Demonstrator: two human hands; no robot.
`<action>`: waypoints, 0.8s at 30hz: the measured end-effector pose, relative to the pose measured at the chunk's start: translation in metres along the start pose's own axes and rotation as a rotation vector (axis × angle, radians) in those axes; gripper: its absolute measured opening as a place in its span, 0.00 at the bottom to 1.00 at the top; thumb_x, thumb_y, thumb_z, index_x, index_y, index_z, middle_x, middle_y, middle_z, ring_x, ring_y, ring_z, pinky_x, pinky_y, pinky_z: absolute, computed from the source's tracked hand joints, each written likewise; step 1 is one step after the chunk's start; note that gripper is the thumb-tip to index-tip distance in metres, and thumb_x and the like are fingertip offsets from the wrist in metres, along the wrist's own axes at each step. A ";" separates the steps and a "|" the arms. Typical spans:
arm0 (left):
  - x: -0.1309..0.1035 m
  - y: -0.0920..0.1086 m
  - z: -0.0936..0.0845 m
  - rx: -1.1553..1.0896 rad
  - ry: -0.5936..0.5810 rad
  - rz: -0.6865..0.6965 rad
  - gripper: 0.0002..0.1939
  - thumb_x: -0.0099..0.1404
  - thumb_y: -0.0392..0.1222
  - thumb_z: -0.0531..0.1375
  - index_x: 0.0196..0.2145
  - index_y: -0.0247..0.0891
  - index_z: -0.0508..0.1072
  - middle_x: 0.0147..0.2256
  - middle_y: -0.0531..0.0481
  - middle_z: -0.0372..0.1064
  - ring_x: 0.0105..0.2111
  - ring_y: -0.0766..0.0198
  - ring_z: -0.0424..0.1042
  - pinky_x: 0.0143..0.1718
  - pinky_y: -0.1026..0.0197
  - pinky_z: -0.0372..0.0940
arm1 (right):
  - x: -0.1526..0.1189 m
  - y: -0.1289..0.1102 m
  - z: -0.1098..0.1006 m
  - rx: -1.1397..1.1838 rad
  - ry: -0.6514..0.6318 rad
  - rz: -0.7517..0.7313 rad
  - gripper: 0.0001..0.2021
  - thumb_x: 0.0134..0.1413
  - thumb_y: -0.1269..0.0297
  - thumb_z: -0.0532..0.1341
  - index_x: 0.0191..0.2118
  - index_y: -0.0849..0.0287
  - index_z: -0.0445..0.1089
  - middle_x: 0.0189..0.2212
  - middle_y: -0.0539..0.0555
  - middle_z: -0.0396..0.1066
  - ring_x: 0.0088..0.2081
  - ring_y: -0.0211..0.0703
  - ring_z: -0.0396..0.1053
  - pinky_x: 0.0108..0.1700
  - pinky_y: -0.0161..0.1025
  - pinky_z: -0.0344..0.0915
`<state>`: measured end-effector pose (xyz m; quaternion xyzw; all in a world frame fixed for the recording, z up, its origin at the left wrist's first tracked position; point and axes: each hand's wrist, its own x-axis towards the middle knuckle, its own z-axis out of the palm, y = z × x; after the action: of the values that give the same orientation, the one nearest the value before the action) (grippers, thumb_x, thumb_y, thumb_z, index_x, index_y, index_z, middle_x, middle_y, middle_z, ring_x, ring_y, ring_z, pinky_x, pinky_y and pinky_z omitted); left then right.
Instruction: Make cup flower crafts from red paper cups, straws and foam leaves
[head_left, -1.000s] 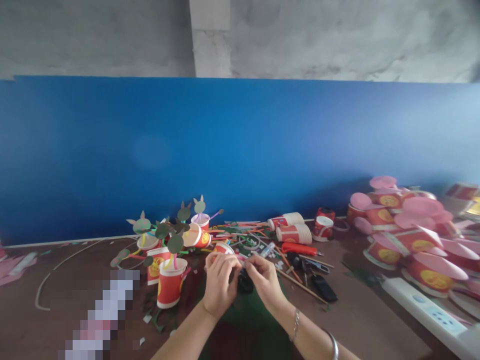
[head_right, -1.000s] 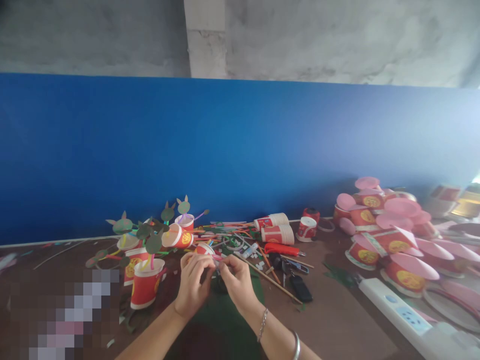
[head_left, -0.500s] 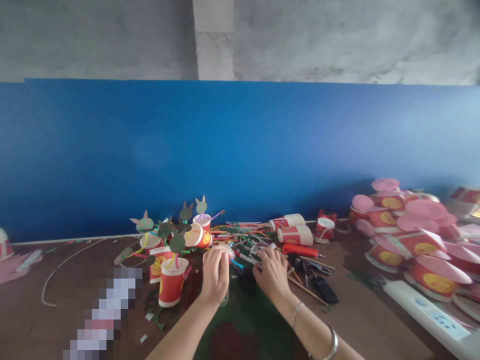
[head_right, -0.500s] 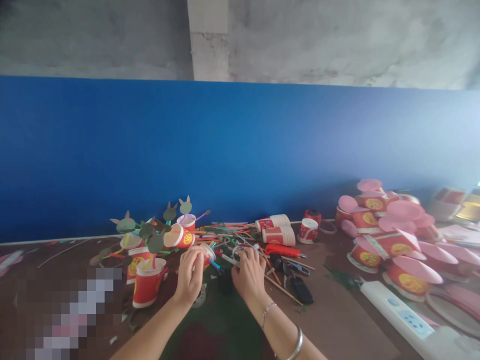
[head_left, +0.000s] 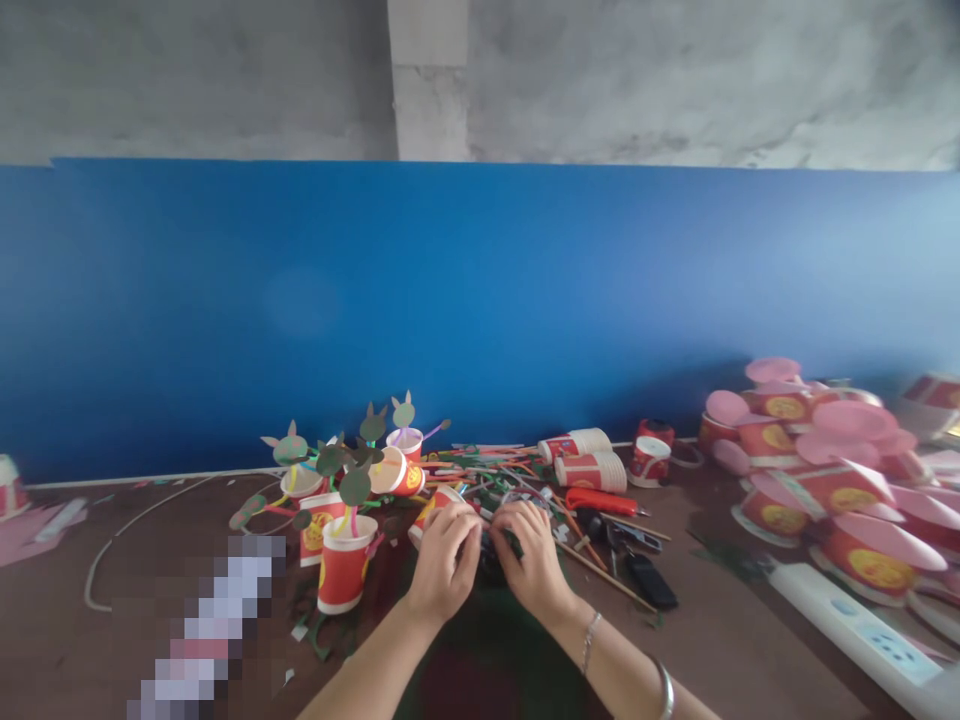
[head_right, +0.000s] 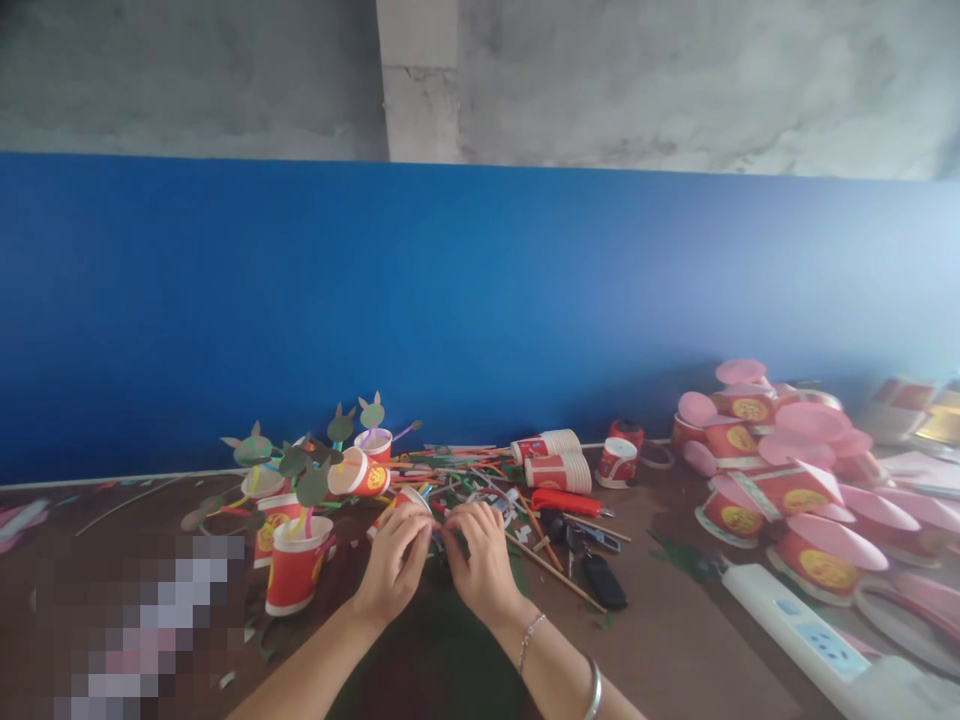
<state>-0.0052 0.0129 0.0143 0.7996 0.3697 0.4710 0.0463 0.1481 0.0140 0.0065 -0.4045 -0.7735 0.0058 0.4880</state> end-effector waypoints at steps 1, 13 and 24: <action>-0.001 0.000 0.000 0.014 0.006 0.016 0.11 0.65 0.33 0.48 0.39 0.39 0.69 0.37 0.45 0.69 0.40 0.59 0.68 0.43 0.55 0.61 | 0.000 0.000 0.001 -0.001 0.018 0.024 0.05 0.57 0.70 0.52 0.32 0.57 0.62 0.32 0.53 0.68 0.36 0.44 0.64 0.41 0.43 0.57; 0.000 0.000 0.009 0.061 0.176 -0.239 0.09 0.63 0.36 0.51 0.42 0.38 0.62 0.34 0.47 0.68 0.36 0.61 0.70 0.42 0.54 0.64 | -0.005 0.012 0.010 0.217 0.023 0.265 0.07 0.60 0.62 0.50 0.41 0.56 0.60 0.37 0.56 0.70 0.41 0.45 0.67 0.44 0.42 0.64; 0.000 0.004 0.007 -0.068 0.225 -0.165 0.03 0.63 0.37 0.50 0.37 0.39 0.59 0.31 0.50 0.61 0.32 0.63 0.66 0.36 0.60 0.64 | -0.005 0.022 0.023 0.422 0.039 0.289 0.09 0.53 0.65 0.56 0.40 0.57 0.58 0.29 0.51 0.68 0.25 0.37 0.67 0.27 0.34 0.65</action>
<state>0.0029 0.0118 0.0123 0.7065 0.4208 0.5646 0.0704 0.1452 0.0343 -0.0181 -0.4002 -0.6796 0.2291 0.5705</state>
